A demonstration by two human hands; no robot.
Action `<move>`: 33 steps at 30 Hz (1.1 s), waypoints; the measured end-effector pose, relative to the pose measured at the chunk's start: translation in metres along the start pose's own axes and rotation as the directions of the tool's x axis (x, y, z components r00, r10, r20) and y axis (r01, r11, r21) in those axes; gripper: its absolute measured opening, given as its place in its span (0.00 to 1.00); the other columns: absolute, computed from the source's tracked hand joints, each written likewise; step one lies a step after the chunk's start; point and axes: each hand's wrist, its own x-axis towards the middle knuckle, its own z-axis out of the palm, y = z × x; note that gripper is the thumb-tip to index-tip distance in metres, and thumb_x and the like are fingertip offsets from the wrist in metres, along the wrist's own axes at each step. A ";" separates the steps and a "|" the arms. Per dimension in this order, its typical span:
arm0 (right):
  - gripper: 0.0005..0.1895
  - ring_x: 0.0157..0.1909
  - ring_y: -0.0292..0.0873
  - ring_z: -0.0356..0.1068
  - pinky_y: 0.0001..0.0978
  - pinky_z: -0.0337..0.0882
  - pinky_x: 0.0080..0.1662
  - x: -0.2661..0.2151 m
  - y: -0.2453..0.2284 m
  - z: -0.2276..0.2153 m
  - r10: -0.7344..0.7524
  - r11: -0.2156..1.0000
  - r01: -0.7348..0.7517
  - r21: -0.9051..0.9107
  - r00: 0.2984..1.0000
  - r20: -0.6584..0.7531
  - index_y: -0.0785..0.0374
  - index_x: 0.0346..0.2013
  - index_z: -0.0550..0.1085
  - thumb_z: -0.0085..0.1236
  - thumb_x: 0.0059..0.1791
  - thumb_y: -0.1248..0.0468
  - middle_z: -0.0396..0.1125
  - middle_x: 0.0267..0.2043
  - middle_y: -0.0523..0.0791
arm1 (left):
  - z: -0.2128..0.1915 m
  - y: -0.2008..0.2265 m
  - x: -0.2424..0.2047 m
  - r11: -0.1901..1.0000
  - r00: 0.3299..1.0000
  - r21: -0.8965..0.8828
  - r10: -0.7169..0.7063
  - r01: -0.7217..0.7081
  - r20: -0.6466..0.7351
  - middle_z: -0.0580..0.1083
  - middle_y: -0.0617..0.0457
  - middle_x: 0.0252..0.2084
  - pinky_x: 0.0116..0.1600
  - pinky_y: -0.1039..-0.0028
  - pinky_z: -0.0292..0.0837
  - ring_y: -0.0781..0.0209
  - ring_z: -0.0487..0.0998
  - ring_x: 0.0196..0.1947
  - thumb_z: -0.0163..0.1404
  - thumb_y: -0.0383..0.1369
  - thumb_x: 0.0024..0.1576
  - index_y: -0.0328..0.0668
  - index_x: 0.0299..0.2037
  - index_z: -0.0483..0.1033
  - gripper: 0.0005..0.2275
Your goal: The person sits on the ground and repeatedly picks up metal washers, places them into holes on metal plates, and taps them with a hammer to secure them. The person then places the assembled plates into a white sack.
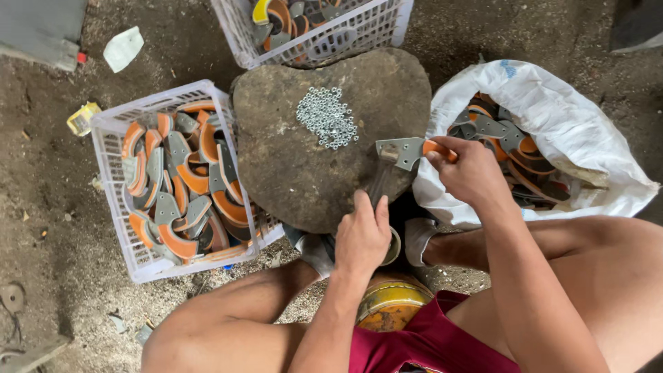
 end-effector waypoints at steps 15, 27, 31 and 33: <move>0.09 0.46 0.55 0.69 0.48 0.69 0.51 0.096 -0.085 0.049 -0.720 0.678 0.719 -0.152 0.691 0.057 0.59 0.42 0.83 0.68 0.48 0.62 0.73 0.40 0.49 | 0.008 -0.006 -0.002 0.984 0.999 -0.176 -0.024 0.020 -0.022 0.75 0.25 0.26 0.34 0.38 0.71 0.21 0.77 0.29 0.43 0.40 0.66 0.29 0.46 0.62 0.16; 0.08 0.42 0.48 0.71 0.42 0.71 0.48 0.047 -0.056 -0.005 -0.524 0.841 0.533 -0.092 0.845 0.102 0.61 0.40 0.81 0.65 0.48 0.63 0.71 0.38 0.47 | 0.009 -0.008 -0.001 0.980 1.000 -0.200 -0.016 0.011 -0.025 0.75 0.28 0.23 0.28 0.44 0.75 0.25 0.79 0.25 0.43 0.39 0.67 0.27 0.46 0.62 0.16; 0.07 0.50 0.52 0.66 0.44 0.67 0.55 0.013 -0.017 -0.008 -0.616 0.751 0.618 -0.230 0.782 0.090 0.59 0.36 0.82 0.68 0.43 0.65 0.72 0.42 0.46 | 0.013 -0.010 -0.001 0.984 0.999 -0.178 -0.006 -0.003 -0.052 0.75 0.28 0.23 0.30 0.41 0.73 0.24 0.78 0.26 0.44 0.40 0.66 0.27 0.48 0.62 0.17; 0.08 0.53 0.52 0.65 0.44 0.66 0.57 0.006 -0.005 -0.001 -0.664 0.724 0.652 -0.224 0.747 0.027 0.57 0.37 0.82 0.68 0.43 0.65 0.70 0.46 0.46 | 0.015 -0.010 -0.001 0.985 0.999 -0.170 -0.012 0.003 -0.052 0.75 0.28 0.24 0.31 0.40 0.72 0.24 0.78 0.27 0.43 0.41 0.66 0.28 0.48 0.62 0.17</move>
